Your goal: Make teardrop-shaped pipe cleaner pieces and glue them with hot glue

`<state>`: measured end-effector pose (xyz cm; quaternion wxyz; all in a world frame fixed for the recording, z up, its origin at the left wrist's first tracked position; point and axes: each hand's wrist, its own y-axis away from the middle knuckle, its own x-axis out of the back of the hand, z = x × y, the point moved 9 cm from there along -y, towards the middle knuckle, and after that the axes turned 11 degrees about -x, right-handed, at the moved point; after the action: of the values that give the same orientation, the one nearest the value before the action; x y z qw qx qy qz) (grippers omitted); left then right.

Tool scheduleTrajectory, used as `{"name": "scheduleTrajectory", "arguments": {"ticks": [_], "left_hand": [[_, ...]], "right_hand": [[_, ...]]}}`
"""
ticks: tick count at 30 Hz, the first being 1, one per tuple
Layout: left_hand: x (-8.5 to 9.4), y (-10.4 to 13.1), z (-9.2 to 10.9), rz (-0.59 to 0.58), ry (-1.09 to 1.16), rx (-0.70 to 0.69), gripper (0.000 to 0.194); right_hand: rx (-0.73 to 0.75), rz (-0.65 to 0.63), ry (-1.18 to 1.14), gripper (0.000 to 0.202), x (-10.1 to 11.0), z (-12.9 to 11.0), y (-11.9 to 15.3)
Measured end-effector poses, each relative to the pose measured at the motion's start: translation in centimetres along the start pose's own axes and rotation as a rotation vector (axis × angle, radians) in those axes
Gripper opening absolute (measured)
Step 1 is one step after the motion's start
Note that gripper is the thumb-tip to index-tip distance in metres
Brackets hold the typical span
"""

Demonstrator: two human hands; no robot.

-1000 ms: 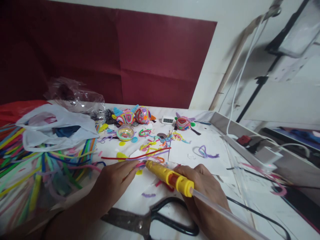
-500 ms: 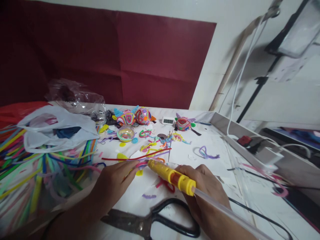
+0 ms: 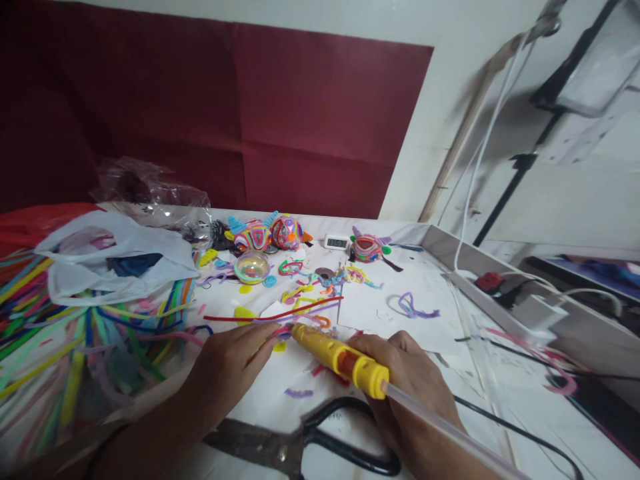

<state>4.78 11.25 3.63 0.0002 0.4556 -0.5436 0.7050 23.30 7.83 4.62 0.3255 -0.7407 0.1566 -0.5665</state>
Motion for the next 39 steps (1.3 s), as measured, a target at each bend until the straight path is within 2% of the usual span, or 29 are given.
{"name": "scheduleTrajectory", "arguments": {"ticks": [7, 11, 15, 22, 25, 31, 39], "left_hand": [[-0.1, 0.1, 0.1, -0.005, -0.015, -0.005, 0.018], [-0.1, 0.1, 0.2, -0.009, -0.018, -0.009, 0.019], [-0.1, 0.0, 0.1, -0.009, -0.019, -0.006, 0.020], [-0.1, 0.2, -0.2, -0.001, 0.017, 0.016, 0.021], [-0.2, 0.2, -0.3, -0.010, 0.044, 0.031, 0.021], [-0.3, 0.3, -0.7, 0.007, 0.069, 0.061, 0.018], [-0.4, 0.5, -0.9, -0.015, 0.104, 0.099, 0.019]], "right_hand": [[0.080, 0.048, 0.005, 0.019, 0.3, -0.6, -0.1], [0.087, 0.013, -0.012, 0.013, 0.1, -0.7, 0.0], [0.105, 0.028, -0.026, 0.017, 0.5, -1.1, 0.1], [-0.002, -0.087, 0.028, 0.024, -0.6, 0.0, -0.2], [0.008, -0.063, 0.015, 0.025, -0.5, 0.1, -0.1], [0.008, -0.071, 0.033, 0.015, -1.0, 0.7, 0.3], [0.021, -0.019, -0.022, 0.020, -0.2, 0.5, 0.2]]}}
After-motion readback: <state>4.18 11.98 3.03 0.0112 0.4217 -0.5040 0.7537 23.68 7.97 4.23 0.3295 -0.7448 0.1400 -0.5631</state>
